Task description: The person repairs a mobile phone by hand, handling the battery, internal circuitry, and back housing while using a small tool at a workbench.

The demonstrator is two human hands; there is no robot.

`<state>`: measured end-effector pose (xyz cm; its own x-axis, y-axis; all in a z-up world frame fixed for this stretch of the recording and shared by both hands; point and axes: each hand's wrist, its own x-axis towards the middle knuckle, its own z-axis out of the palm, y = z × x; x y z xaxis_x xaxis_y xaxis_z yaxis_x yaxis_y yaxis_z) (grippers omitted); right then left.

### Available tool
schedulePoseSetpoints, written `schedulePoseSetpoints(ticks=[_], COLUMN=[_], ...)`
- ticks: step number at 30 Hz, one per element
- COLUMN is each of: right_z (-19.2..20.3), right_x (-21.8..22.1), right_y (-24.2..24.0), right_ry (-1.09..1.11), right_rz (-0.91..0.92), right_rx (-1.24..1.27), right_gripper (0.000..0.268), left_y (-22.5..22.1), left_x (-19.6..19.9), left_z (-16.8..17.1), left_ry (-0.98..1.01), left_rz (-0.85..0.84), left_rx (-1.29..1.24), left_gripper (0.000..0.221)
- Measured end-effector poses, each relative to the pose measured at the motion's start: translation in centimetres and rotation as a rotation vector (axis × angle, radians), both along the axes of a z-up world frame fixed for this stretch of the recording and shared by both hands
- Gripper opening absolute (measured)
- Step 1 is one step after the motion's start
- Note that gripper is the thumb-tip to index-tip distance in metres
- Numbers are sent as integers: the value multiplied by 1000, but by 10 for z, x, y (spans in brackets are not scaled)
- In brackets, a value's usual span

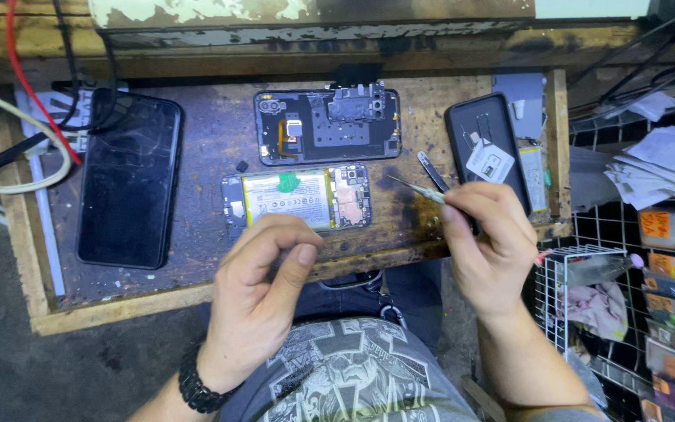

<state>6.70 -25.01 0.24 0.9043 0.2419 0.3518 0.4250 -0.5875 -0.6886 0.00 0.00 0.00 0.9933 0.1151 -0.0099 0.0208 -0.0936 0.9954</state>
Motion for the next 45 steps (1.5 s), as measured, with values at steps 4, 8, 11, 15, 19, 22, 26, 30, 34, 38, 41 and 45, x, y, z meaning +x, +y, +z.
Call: schedulePoseSetpoints(ticks=[4, 8, 11, 15, 19, 22, 26, 30, 34, 38, 41, 45], right_z=[-16, -8, 2, -2, -2, 3, 5, 1, -3, -3, 0, 5], right_x=[-18, -20, -25, -30, -35, -30, -26, -27, -27, -14, 3, 22], right_y=[2, 8, 9, 18, 26, 25, 27, 31, 26, 13, 6, 4], right_ry=[82, 130, 443, 523, 528, 295, 83, 92, 184, 257, 272, 88], right_rz=[-9, 148, 185, 336, 311, 350, 411, 383, 297, 142, 106, 158], right_rx=[478, 745, 610, 306, 356, 206, 127, 109, 112, 67, 0, -468], right_gripper=[10, 11, 17, 19, 15, 13, 13, 11, 8, 8, 8, 11], left_y=[-15, -27, -32, -37, -40, -40, -39, -37, -33, -19, 1, 20], left_x=[-5, -6, -7, -9, -11, -9, -10, -11, -14, -12, -3, 12], left_z=[-7, -8, -8, -8, -6, -5, -4, -4, -2, 3, 8, 13], left_ry=[61, 68, 37, 31, 4, -141, -297, -316, -291, -281, -239, -242], left_rz=[-96, -101, -97, -89, -61, -48, -29, -35, -23, 2, -14, -98], left_rx=[-177, -192, -213, -160, -16, 150, 328, 343, 338, 465, 700, 950], left_gripper=[18, 22, 21, 17, 12, 10, 8, 8, 8, 9, 17, 36])
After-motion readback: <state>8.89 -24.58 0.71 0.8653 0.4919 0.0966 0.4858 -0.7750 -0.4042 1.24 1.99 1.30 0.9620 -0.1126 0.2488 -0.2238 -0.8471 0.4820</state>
